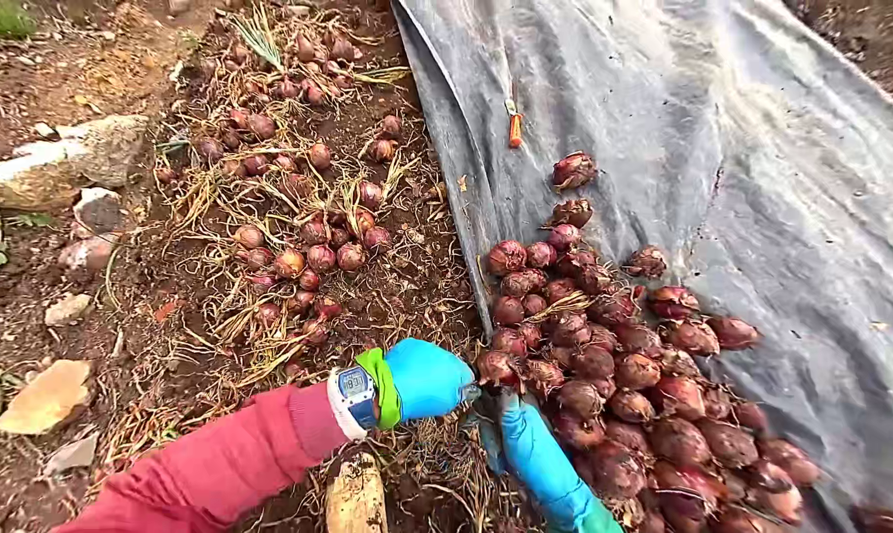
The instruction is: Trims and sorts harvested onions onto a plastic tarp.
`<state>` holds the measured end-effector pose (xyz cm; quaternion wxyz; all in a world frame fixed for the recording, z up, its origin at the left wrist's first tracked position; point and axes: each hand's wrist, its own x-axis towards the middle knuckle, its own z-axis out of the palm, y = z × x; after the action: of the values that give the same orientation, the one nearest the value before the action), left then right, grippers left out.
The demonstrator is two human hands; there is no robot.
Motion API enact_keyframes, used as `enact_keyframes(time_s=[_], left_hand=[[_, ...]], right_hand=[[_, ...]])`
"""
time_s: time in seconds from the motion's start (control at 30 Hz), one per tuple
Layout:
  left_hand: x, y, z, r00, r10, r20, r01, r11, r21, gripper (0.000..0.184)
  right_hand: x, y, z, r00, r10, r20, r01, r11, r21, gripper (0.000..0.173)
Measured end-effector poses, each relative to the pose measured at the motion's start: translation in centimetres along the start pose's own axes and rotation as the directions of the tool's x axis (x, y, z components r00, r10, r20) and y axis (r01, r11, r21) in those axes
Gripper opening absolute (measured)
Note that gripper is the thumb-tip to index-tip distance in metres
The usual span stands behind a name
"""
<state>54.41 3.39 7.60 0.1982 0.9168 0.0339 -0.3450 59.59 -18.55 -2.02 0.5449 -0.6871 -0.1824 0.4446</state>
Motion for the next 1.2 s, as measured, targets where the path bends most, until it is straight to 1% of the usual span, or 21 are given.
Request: enact_keyframes(time_s=[0.03,0.07,0.1,0.17,0.2,0.23,0.3,0.33,0.43,0.53,0.63,0.73,0.77,0.83,0.9,0.97,1.03,1.07,1.13,1.17,1.2], left_hand=[[0.3,-2.3,-0.7,0.981,-0.146,-0.126,0.139,0.988,-0.065,0.035],[0.7,-5.3,-1.0,0.912,-0.332,-0.242,0.302,0.941,-0.153,0.037],[1.1,-8.9,-0.7,0.793,-0.519,-0.318,0.457,0.853,-0.253,0.037],[1.9,-15.7,1.7,0.554,-0.763,-0.334,0.657,0.646,-0.388,0.038],[2.6,-18.5,3.6,0.496,-0.819,-0.287,0.705,0.574,-0.417,0.042],[3.6,-21.0,5.9,0.479,-0.845,-0.236,0.736,0.534,-0.416,0.051],[5.3,-24.2,9.7,0.503,-0.849,-0.163,0.773,0.526,-0.355,0.069],[5.6,-25.3,10.0,0.535,-0.832,-0.145,0.772,0.551,-0.316,0.068],[4.7,-27.0,7.4,0.662,-0.745,-0.08,0.709,0.658,-0.255,0.035],[2.8,-25.9,5.0,0.752,-0.655,-0.068,0.611,0.733,-0.299,0.033],[0.5,-21.3,5.2,0.864,-0.476,-0.164,0.344,0.796,-0.499,0.02],[-1.5,-16.1,6.1,0.966,-0.207,-0.153,0.101,0.85,-0.517,0.017],[-2.0,-15.0,5.9,0.981,-0.145,-0.132,0.066,0.88,-0.47,0.02],[-2.9,-15.1,5.6,0.977,-0.112,-0.182,0.058,0.958,-0.28,0.02],[-3.2,-16.5,5.0,0.942,-0.206,-0.264,0.179,0.976,-0.125,0.017],[-2.8,-16.7,3.8,0.873,-0.367,-0.32,0.323,0.928,-0.184,0.016],[-2.4,-14.3,3.0,0.854,-0.378,-0.357,0.299,0.919,-0.258,0.017],[-2.2,-11.7,2.4,0.897,-0.329,-0.294,0.272,0.937,-0.219,0.022],[-1.2,-5.2,0.8,0.987,-0.158,-0.007,0.157,0.986,-0.063,0.03],[-0.4,-2.7,0.2,0.993,-0.076,0.093,0.077,0.997,-0.015,0.029],[0.2,-1.2,-0.3,0.993,-0.051,0.103,0.052,0.999,-0.008,0.028]], right_hand=[[0.2,-0.5,-1.0,0.991,-0.04,-0.13,0.051,0.995,0.083,0.09],[0.6,-1.2,-2.0,0.965,-0.049,-0.257,0.09,0.984,0.152,0.084],[1.0,-1.8,-2.8,0.934,-0.029,-0.355,0.106,0.975,0.197,0.08],[1.7,-1.7,-3.5,0.913,0.031,-0.407,0.064,0.974,0.218,0.079],[2.1,-1.2,-3.0,0.921,0.059,-0.385,0.032,0.973,0.227,0.08],[2.4,-0.1,-2.2,0.94,0.089,-0.329,-0.007,0.971,0.241,0.083],[2.9,2.5,0.2,0.97,0.151,-0.192,-0.102,0.965,0.244,0.085],[3.3,3.6,1.7,0.973,0.19,-0.128,-0.153,0.955,0.253,0.087],[4.0,5.8,5.7,0.942,0.335,0.009,-0.322,0.897,0.303,0.093],[5.5,6.9,8.9,0.89,0.431,0.148,-0.455,0.826,0.333,0.094],[7.2,6.4,10.9,0.923,0.28,0.263,-0.362,0.863,0.352,0.091],[8.6,3.1,11.3,0.976,0.113,0.186,-0.179,0.905,0.387,0.092],[9.1,2.0,10.7,0.98,0.116,0.162,-0.162,0.936,0.313,0.092],[9.3,0.5,9.2,0.958,0.21,0.195,-0.234,0.966,0.111,0.082],[8.7,0.2,7.7,0.92,0.272,0.284,-0.284,0.959,0.003,0.075],[7.1,0.6,6.6,0.934,0.245,0.259,-0.267,0.962,0.053,0.075],[5.9,1.8,5.6,0.946,0.268,0.181,-0.279,0.959,0.041,0.079],[5.5,2.4,4.8,0.938,0.285,0.198,-0.28,0.959,-0.05,0.083],[4.9,2.2,3.1,0.934,0.244,0.26,-0.194,0.959,-0.205,0.09],[4.7,1.3,2.2,0.947,0.199,0.251,-0.143,0.964,-0.223,0.09],[4.5,0.3,1.2,0.968,0.147,0.202,-0.105,0.973,-0.207,0.089]])
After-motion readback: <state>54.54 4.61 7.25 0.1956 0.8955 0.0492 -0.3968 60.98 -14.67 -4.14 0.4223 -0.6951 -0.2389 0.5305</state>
